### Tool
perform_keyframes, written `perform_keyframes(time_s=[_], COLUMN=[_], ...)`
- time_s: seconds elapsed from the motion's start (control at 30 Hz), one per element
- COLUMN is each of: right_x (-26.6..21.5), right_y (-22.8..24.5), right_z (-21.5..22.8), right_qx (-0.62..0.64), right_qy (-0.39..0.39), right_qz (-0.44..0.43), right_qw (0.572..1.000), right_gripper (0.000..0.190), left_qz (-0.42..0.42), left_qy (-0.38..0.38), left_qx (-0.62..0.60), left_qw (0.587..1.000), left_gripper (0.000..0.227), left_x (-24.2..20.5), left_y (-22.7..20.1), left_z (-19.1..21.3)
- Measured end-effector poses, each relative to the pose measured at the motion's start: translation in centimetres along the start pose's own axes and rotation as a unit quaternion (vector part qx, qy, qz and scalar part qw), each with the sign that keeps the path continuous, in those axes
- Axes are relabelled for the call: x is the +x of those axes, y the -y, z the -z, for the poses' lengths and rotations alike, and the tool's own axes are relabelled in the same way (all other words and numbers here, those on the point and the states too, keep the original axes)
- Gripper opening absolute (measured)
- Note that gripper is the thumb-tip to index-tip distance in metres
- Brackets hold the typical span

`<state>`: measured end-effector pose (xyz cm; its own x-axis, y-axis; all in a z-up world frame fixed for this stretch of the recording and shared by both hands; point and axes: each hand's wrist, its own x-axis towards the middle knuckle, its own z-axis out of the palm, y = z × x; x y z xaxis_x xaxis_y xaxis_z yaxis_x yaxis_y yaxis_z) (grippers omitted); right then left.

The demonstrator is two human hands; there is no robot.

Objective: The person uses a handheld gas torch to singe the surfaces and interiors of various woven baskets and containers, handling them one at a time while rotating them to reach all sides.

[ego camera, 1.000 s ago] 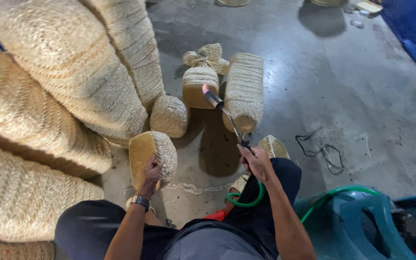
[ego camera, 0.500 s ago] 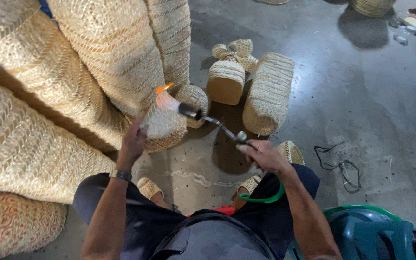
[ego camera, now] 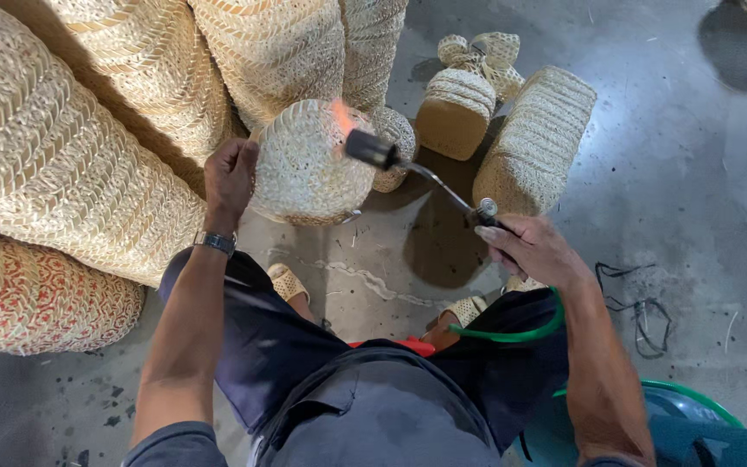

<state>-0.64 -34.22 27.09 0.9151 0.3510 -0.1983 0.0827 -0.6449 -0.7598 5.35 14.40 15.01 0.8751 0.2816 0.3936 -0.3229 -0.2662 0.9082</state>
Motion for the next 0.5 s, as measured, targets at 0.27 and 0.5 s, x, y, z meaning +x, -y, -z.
perform_keyframes(time_s=[0.27,0.5], right_x=[0.3,-0.2], right_y=[0.8,-0.4], right_z=[1.7,2.1], right_qx=[0.006,0.071], right_qy=[-0.009,0.031], right_qz=[-0.108,-0.024], right_qw=[0.994,0.997], right_gripper=[0.043,0.040], left_qz=[-0.057,-0.008], left_qy=[0.001,0.000], left_qx=[-0.014,-0.205], left_qw=[0.998,0.979], left_gripper=[0.034,0.030], left_x=[0.8,1.3], left_y=[1.3,4.3], left_z=[2.9,4.2])
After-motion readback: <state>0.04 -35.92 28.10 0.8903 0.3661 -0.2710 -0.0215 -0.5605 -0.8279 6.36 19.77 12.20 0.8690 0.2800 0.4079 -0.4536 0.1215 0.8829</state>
